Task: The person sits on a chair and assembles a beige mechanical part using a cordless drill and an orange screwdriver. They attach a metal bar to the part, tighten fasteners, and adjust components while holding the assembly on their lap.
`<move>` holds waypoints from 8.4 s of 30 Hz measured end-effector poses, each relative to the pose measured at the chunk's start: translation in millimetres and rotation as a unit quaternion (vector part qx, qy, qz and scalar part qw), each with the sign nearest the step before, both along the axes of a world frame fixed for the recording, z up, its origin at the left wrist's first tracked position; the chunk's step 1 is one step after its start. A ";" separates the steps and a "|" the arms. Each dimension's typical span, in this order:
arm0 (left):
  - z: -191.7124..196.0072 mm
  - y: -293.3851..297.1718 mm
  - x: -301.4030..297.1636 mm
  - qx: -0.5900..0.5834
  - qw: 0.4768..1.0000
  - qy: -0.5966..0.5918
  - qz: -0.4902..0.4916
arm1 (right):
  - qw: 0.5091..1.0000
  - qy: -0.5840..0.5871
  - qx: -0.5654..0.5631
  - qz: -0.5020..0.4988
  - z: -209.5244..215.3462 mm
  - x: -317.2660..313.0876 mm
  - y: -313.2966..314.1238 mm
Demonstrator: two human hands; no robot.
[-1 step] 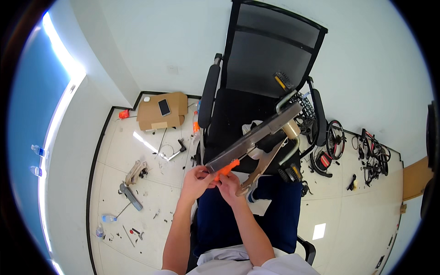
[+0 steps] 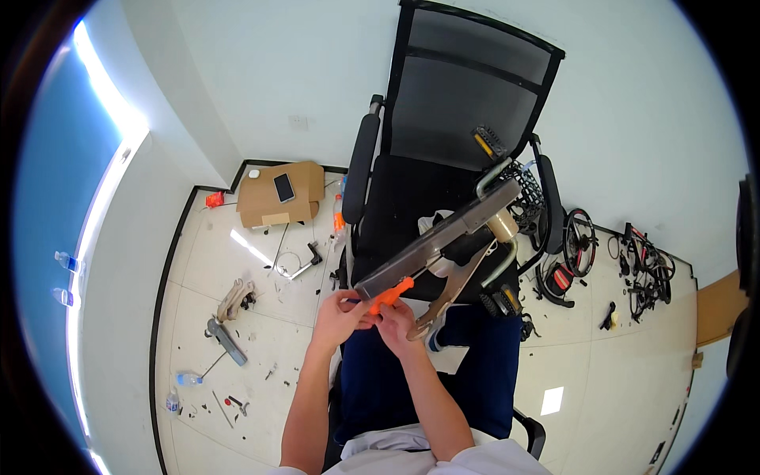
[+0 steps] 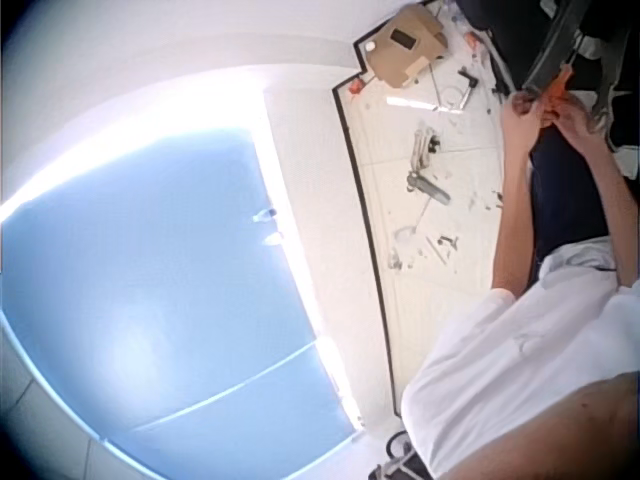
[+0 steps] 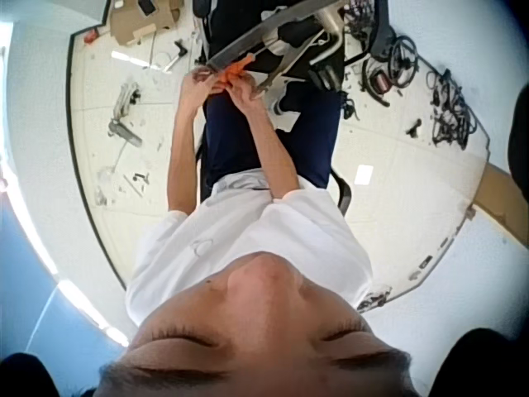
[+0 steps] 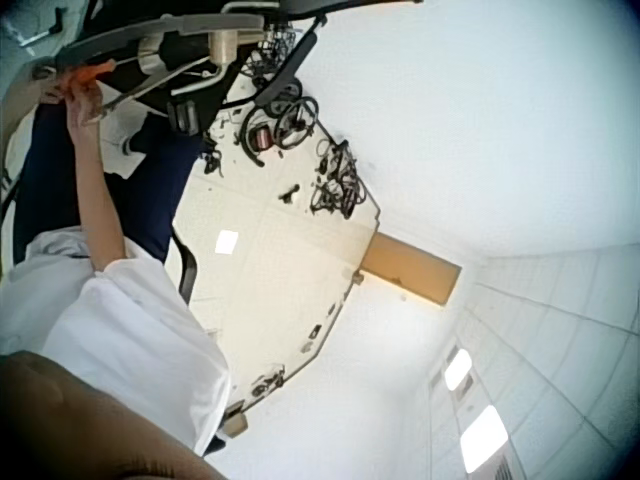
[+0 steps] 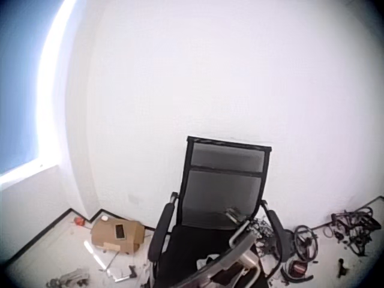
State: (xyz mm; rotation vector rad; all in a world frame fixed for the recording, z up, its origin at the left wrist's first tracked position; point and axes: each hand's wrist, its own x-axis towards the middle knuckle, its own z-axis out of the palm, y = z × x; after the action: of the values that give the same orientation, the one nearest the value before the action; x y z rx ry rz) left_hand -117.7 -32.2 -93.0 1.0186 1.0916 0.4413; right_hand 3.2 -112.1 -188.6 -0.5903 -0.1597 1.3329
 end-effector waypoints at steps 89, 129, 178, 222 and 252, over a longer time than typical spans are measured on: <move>-50.8 -50.3 20.1 0.306 0.948 0.085 -0.001 | 0.994 0.066 -0.067 0.059 -13.8 -6.9 -23.3; -40.5 -42.6 21.3 -0.158 0.979 -0.128 0.007 | 0.997 0.055 0.000 0.060 -17.1 14.3 -31.2; -31.1 -28.9 10.6 0.040 0.990 0.063 -0.121 | 0.997 0.055 0.002 0.058 -18.8 2.1 -19.6; -37.7 -39.2 15.4 0.100 0.989 0.100 -0.047 | 0.993 0.029 0.050 0.099 -11.4 4.7 -21.9; -13.1 -46.4 18.3 0.332 0.942 0.040 -0.002 | 0.994 0.075 0.027 0.076 -2.9 3.0 -21.4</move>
State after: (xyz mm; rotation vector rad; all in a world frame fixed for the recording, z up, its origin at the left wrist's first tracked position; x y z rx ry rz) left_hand -99.3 -78.6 -106.1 1.6414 1.0292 0.8004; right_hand 6.2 -133.5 -191.5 -0.4367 -0.1204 1.5103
